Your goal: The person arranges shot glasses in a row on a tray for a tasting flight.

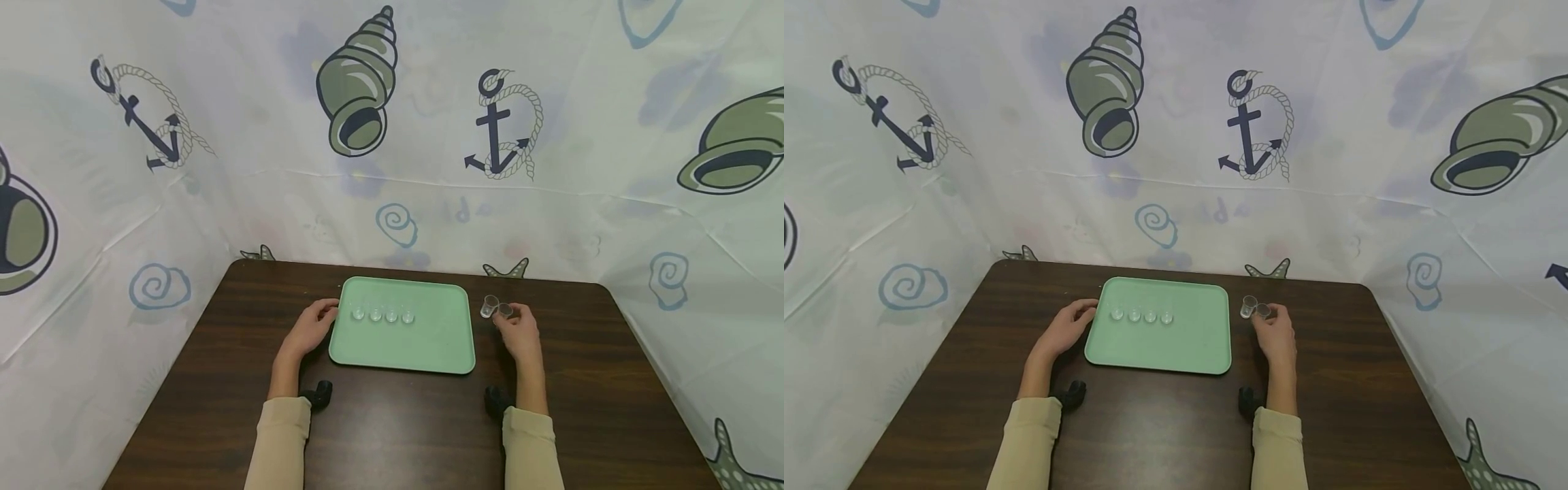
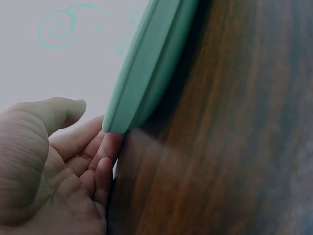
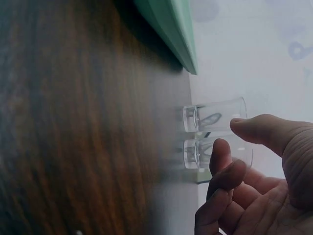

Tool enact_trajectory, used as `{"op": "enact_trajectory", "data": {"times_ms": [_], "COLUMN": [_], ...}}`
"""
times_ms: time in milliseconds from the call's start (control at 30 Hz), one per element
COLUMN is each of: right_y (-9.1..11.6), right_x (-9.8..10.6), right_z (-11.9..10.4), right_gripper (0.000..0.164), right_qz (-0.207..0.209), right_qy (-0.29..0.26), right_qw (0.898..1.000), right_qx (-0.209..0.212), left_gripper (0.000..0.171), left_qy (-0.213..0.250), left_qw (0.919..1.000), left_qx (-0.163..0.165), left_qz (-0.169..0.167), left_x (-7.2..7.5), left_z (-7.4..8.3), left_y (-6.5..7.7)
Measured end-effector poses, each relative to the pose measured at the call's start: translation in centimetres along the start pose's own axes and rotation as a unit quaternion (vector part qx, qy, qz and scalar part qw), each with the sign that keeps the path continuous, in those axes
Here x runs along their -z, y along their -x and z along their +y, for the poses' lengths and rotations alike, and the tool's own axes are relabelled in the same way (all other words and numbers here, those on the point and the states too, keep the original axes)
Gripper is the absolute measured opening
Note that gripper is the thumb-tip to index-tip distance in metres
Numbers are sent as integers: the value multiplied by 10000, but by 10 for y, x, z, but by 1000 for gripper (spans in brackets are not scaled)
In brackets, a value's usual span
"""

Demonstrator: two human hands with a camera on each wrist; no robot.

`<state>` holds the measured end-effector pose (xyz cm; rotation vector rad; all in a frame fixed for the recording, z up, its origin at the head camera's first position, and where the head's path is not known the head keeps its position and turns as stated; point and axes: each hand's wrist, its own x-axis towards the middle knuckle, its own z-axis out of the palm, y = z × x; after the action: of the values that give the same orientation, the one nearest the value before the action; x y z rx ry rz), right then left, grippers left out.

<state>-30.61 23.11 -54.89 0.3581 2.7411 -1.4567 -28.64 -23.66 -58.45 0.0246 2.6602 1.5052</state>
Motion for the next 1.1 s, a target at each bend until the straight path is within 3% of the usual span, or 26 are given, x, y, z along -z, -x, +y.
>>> {"op": "enact_trajectory", "data": {"times_ms": [500, 1100], "right_y": [-1, 5], "right_x": [-3, 6], "right_z": [0, -15], "right_gripper": [52, 52], "right_qz": [26, 69], "right_qy": [121, -232], "right_qw": [9999, 9997], "right_qx": [-78, 13], "left_gripper": [50, 50], "left_qy": [81, 71], "left_qw": [9999, 9999], "left_qx": [80, 87], "left_qz": [-16, -4], "left_x": [0, 1], "left_z": [2, 4], "left_y": [2, 3]}}
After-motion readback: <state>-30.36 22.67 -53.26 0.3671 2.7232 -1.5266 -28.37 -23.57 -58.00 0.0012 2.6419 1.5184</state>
